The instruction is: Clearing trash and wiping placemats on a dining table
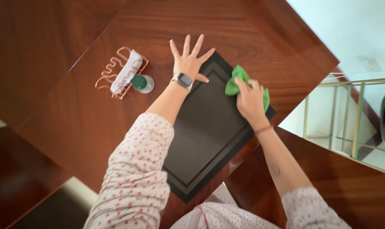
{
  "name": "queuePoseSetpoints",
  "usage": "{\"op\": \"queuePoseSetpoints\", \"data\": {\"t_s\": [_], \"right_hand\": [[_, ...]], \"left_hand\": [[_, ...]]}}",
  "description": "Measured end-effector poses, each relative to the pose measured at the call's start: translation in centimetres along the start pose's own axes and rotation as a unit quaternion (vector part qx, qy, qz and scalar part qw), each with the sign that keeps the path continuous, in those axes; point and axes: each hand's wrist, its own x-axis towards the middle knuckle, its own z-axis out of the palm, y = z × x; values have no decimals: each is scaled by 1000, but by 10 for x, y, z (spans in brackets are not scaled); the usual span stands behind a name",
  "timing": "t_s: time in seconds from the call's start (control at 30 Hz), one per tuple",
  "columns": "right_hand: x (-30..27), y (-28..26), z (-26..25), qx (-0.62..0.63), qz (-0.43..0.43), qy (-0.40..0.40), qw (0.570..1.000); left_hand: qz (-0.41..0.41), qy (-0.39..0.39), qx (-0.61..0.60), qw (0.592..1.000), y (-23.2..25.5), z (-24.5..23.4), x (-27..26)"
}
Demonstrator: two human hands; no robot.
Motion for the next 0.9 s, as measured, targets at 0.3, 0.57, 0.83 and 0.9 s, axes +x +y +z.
{"op": "queuePoseSetpoints", "data": {"t_s": [0.3,0.57,0.83,0.9], "right_hand": [[29,-16,7,11,-30,51,998],[-88,30,21,-22,123,88,988],[20,-103,36,-98,-34,126,987],[26,-151,39,-116,-33,142,983]], "left_hand": [[7,65,-18,998,6,9,8],[-84,162,-92,979,41,-23,-133],[-346,27,-143,927,36,103,-420],[-371,21,-138,918,31,123,-438]]}}
